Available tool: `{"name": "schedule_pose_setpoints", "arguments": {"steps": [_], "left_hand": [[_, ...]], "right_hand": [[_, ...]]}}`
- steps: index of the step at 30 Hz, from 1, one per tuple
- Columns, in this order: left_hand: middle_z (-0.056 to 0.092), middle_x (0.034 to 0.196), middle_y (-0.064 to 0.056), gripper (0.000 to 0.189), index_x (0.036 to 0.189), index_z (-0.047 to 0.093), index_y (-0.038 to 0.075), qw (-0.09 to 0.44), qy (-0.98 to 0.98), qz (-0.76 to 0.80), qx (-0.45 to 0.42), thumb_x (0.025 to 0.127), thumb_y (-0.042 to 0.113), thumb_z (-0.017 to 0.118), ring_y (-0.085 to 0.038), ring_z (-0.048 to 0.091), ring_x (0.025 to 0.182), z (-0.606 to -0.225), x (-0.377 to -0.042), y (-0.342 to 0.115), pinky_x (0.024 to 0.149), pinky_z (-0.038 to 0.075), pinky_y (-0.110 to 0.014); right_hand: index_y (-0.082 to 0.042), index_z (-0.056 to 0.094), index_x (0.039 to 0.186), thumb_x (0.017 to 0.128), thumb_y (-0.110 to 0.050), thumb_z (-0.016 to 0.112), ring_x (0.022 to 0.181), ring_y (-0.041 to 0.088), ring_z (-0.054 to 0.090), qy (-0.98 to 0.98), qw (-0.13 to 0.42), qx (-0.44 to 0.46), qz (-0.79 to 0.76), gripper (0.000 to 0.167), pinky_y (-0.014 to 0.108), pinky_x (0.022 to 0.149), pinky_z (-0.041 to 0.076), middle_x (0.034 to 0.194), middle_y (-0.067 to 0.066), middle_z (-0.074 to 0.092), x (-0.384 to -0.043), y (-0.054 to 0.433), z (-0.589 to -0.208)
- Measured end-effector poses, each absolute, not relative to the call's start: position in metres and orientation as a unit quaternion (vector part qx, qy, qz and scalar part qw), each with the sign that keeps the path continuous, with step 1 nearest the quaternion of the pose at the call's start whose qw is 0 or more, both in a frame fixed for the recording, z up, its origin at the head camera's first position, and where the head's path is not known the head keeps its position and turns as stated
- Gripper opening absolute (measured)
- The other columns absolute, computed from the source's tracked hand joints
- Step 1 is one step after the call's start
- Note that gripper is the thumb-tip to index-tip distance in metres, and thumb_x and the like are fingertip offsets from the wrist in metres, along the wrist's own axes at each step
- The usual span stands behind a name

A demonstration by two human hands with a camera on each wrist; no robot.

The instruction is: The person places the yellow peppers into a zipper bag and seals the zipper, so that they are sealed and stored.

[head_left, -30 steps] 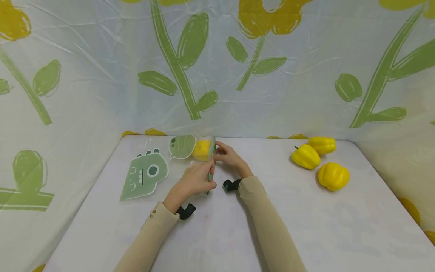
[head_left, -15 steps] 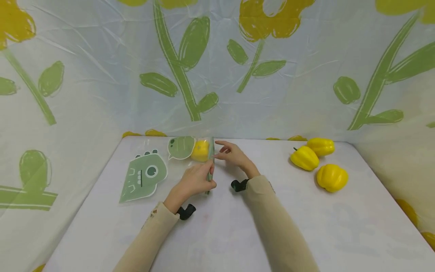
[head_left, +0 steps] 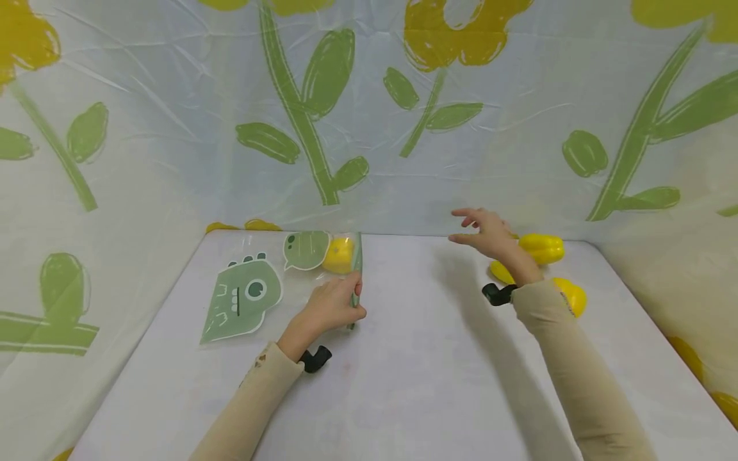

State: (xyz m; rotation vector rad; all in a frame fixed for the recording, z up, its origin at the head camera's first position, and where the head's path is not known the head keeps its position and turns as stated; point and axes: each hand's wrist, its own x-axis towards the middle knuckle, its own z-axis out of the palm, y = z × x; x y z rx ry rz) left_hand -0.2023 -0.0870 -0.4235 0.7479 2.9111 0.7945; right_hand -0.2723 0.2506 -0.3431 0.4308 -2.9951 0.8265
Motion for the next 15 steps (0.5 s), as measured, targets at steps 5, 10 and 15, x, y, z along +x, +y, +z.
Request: {"name": "schedule_pose_setpoints", "arguments": {"steps": [5,10,15], "left_hand": [[0.047,0.062,0.004,0.027,0.090,0.047,0.016,0.019,0.937,0.254,0.238,0.075,0.018,0.069,-0.015,0.047,0.057,-0.422,-0.202,-0.086,0.054,0.036,-0.032],[0.047,0.062,0.004,0.026,0.090,0.047,0.016,0.021,0.938,0.254,0.234,0.075,0.018,0.069,-0.015,0.046,0.057,-0.421,-0.202,-0.086,0.054,0.035,-0.031],[0.047,0.062,0.004,0.027,0.090,0.048,0.016,0.024,0.938,0.255,0.231,0.075,0.017,0.069,-0.014,0.046,0.056,-0.422,-0.203,-0.086,0.054,0.035,-0.031]], "right_hand": [[-0.001,0.045,0.141,0.092,-0.030,0.068,0.119,0.054,0.032,-0.981,-0.013,0.090,0.174,0.062,0.068,0.096,0.015,0.122,0.030,0.050,-0.265,0.294,-0.335],[0.005,0.044,0.139,0.089,-0.032,0.072,0.118,0.059,0.032,-0.989,-0.051,0.071,0.123,0.069,0.070,0.099,0.022,0.122,0.036,0.048,-0.259,0.324,-0.351],[0.009,0.054,0.130,0.083,-0.024,0.077,0.111,0.058,0.037,-0.989,-0.047,0.070,0.126,0.062,0.066,0.092,0.035,0.123,0.038,0.046,-0.254,0.332,-0.373]]}}
